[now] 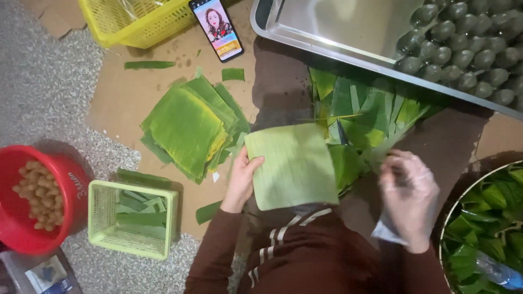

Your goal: Wrapping green rice cake dough balls in banana leaves and trimming them with scissors.

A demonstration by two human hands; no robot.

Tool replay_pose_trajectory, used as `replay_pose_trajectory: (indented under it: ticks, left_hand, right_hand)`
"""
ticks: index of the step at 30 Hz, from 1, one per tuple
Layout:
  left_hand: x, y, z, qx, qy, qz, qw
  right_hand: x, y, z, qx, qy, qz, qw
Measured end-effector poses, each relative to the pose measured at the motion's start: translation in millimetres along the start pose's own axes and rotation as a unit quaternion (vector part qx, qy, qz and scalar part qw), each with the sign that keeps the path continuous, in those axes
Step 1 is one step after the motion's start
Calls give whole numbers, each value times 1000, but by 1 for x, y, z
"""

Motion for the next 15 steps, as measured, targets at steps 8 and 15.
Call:
replay_pose_trajectory:
  ticks: [8, 15]
  left_hand:
    - [19, -22, 10, -33, 53, 45, 997]
    - [15, -36, 18, -54, 79, 243, 965]
  right_hand:
    - [-168, -4, -74, 234, -137, -150, 951]
    - [-137, -27, -30, 124, -255, 0, 959]
Point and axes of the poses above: each hand's wrist, its own z-axis towards the middle knuckle, its own x-axis out of the back of the hand, y = z × x, the point moved 1 cm from there along z, towards the middle knuckle, and after that the axes turned 14 degrees about x, right-handed, at the moved point
